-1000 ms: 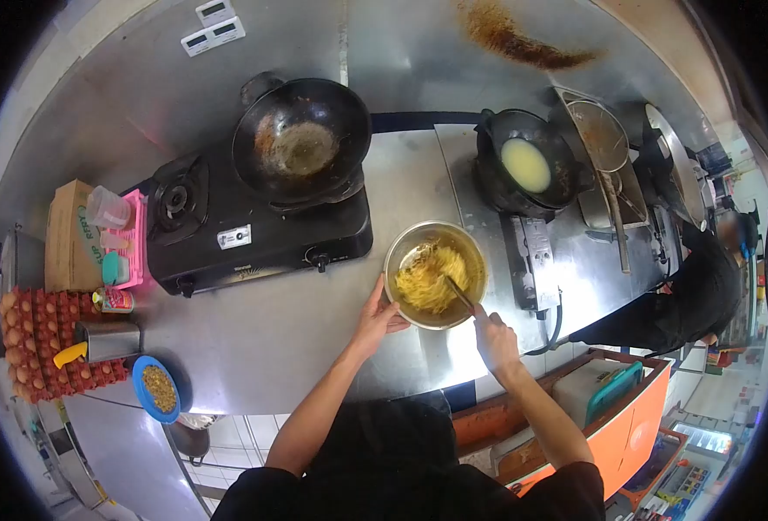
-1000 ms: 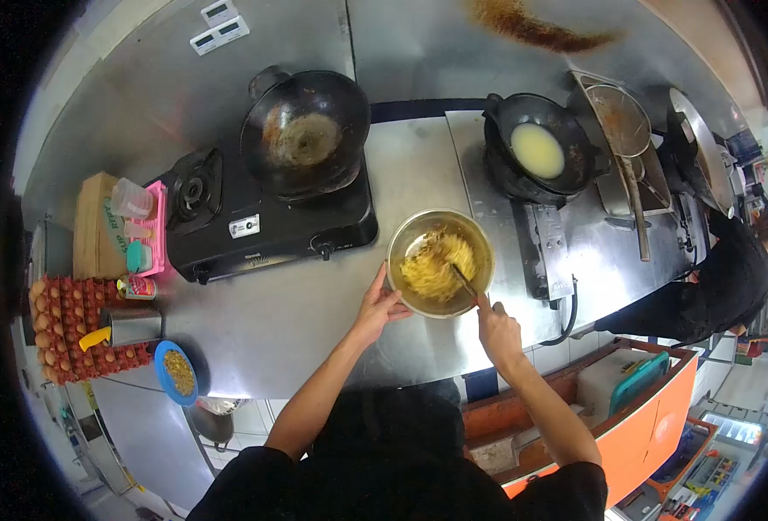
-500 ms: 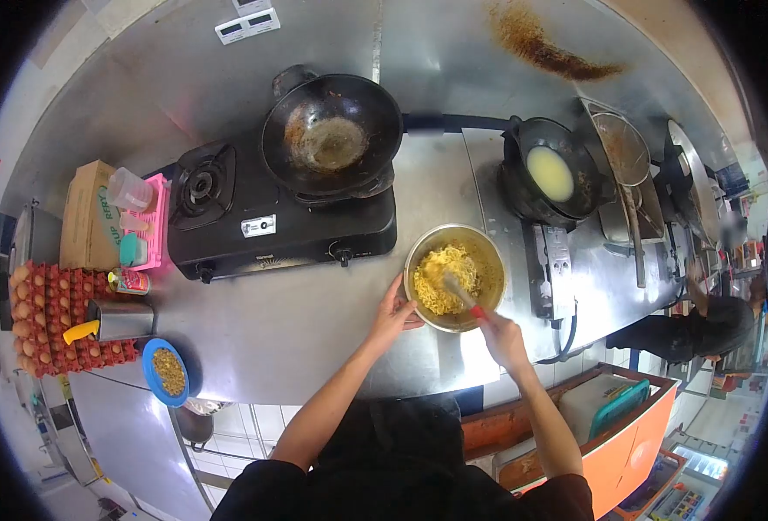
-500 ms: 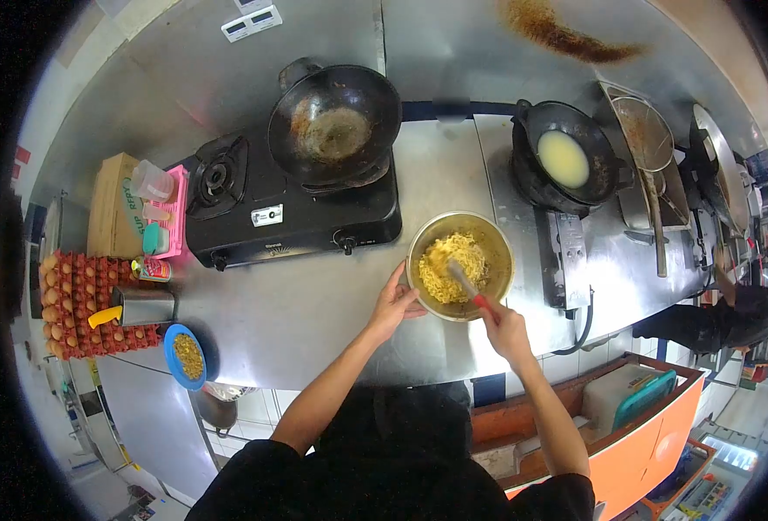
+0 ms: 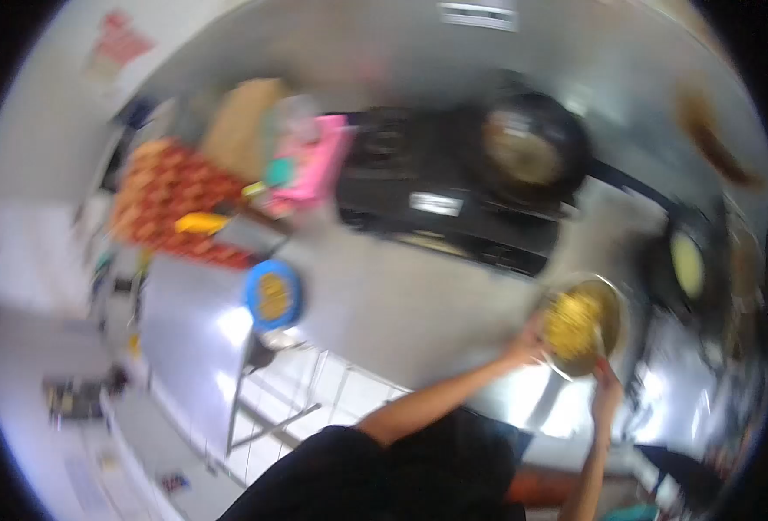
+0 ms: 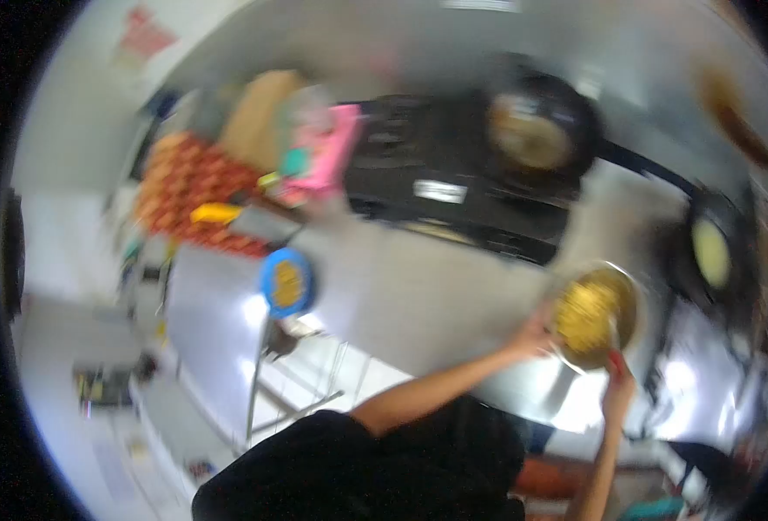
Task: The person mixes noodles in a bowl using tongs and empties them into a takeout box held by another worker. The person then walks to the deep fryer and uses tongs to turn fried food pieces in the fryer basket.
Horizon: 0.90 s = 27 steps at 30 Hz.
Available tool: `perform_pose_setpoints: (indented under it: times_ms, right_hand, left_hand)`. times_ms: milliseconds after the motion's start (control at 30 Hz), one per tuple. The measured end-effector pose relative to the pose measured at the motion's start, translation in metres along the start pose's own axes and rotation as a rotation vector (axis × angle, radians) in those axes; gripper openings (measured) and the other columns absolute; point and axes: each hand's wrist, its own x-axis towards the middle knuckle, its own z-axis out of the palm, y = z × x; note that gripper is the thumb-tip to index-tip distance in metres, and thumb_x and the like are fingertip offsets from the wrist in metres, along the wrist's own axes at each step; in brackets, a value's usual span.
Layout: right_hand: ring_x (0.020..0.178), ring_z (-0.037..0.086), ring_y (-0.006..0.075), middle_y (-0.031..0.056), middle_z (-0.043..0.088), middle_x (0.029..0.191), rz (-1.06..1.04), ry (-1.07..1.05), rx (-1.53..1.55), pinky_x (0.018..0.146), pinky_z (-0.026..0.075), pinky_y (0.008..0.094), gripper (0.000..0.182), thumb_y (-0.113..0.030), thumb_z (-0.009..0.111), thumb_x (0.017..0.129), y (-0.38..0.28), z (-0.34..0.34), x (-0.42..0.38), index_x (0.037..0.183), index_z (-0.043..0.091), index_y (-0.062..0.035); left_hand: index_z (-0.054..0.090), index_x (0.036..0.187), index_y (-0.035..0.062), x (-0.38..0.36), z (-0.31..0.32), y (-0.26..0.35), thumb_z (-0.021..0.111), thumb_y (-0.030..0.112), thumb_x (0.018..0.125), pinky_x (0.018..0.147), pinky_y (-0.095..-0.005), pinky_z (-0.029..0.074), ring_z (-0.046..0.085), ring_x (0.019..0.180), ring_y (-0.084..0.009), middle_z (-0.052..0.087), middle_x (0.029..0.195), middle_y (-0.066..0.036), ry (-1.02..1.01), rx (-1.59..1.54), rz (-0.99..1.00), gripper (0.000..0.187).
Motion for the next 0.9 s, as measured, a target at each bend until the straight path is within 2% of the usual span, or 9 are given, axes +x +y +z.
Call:
perform_pose_setpoints:
  times_ms: [67, 100, 300, 433, 533, 667, 700, 833, 900]
  right_hand:
    - [0.102, 0.069, 0.0237, 0.0197, 0.071, 0.117, -0.178, -0.006, 0.009, 0.092, 0.052, 0.0346, 0.036, -0.017, 0.052, 0.102, 0.030, 0.020, 0.008, 0.127, 0.062, 0.0074]
    - [0.100, 0.069, 0.0236, 0.0223, 0.070, 0.118, -0.135, -0.099, 0.026, 0.089, 0.053, 0.0354, 0.036, -0.016, 0.054, 0.102, -0.029, 0.012, -0.010, 0.128, 0.061, 0.0079]
    - [0.083, 0.068, 0.0399, 0.0274, 0.068, 0.094, -0.267, -0.074, -0.400, 0.070, 0.052, 0.0445, 0.036, -0.006, 0.056, 0.096, -0.012, 0.014, -0.058, 0.131, 0.061, -0.0003]
    - [0.081, 0.066, 0.0433, 0.0270, 0.067, 0.086, -0.246, 0.136, -0.539, 0.067, 0.050, 0.0488, 0.034, -0.007, 0.058, 0.095, 0.027, 0.008, -0.049, 0.127, 0.063, 0.0004]
    - [0.108, 0.069, 0.0342, 0.0241, 0.070, 0.115, -0.213, -0.026, -0.214, 0.092, 0.053, 0.0390, 0.030, -0.002, 0.054, 0.094, 0.023, 0.000, -0.065, 0.121, 0.067, 0.0033]
    - [0.106, 0.069, 0.0327, 0.0220, 0.071, 0.111, 0.028, 0.135, -0.266, 0.089, 0.052, 0.0401, 0.030, -0.009, 0.054, 0.096, -0.039, -0.037, -0.147, 0.123, 0.068, -0.0053]
    - [0.105, 0.069, 0.0342, 0.0223, 0.071, 0.110, -0.012, 0.215, -0.227, 0.088, 0.053, 0.0406, 0.031, -0.009, 0.054, 0.096, -0.019, -0.034, -0.156, 0.123, 0.068, -0.0055]
    - [0.083, 0.073, 0.0250, 0.0213, 0.073, 0.093, -0.071, 0.190, -0.008, 0.073, 0.054, 0.0363, 0.026, -0.018, 0.060, 0.097, 0.010, 0.013, -0.200, 0.116, 0.072, -0.0058]
    - [0.076, 0.072, 0.0210, 0.0241, 0.071, 0.086, 0.105, 0.108, 0.089, 0.069, 0.053, 0.0388, 0.031, -0.029, 0.060, 0.098, -0.009, 0.036, -0.244, 0.119, 0.071, -0.0082]
  left_hand:
    - [-0.002, 0.159, 0.0252, -0.003, 0.005, 0.000, 0.066, 0.017, 0.094, 0.055, -0.0345, 0.061, 0.070, 0.067, -0.0227, 0.057, 0.127, -0.022, -0.080, -0.090, -0.077, 0.094]
    - [-0.005, 0.159, 0.0311, -0.018, 0.005, 0.019, 0.058, 0.016, 0.099, 0.061, -0.0377, 0.064, 0.073, 0.075, -0.0282, 0.050, 0.138, -0.025, -0.099, -0.128, -0.202, 0.089]
    - [-0.010, 0.158, 0.0330, -0.021, 0.016, 0.006, 0.045, 0.013, 0.102, 0.083, -0.0508, 0.061, 0.068, 0.105, -0.0371, 0.048, 0.142, -0.025, -0.125, -0.227, -0.092, 0.080]
    - [0.018, 0.157, 0.0251, -0.037, 0.038, 0.016, 0.054, 0.018, 0.095, 0.070, -0.0492, 0.064, 0.063, 0.114, -0.0362, 0.047, 0.145, -0.017, -0.032, -0.219, 0.005, 0.072]
    - [0.018, 0.158, 0.0209, -0.041, 0.035, -0.011, 0.067, 0.022, 0.093, 0.087, -0.0518, 0.061, 0.058, 0.123, -0.0349, 0.042, 0.151, -0.015, 0.004, -0.040, 0.083, 0.082]
    - [0.028, 0.153, 0.0151, -0.123, 0.013, 0.060, 0.071, 0.025, 0.092, 0.076, -0.0451, 0.065, 0.070, 0.105, -0.0342, 0.056, 0.138, -0.018, -0.203, -0.100, -0.142, 0.074]
    - [0.025, 0.152, 0.0141, -0.131, 0.008, 0.042, 0.065, 0.021, 0.096, 0.070, -0.0409, 0.066, 0.074, 0.089, -0.0324, 0.059, 0.132, -0.022, -0.125, -0.080, -0.117, 0.069]
    - [0.027, 0.151, 0.0116, -0.199, -0.008, 0.043, 0.059, 0.012, 0.097, 0.069, -0.0385, 0.065, 0.074, 0.088, -0.0286, 0.062, 0.125, -0.019, -0.242, 0.085, -0.127, 0.062]
    - [0.033, 0.148, 0.0090, -0.225, -0.023, 0.019, 0.059, 0.007, 0.096, 0.067, -0.0371, 0.065, 0.073, 0.091, -0.0276, 0.061, 0.127, -0.017, -0.272, 0.110, -0.157, 0.059]
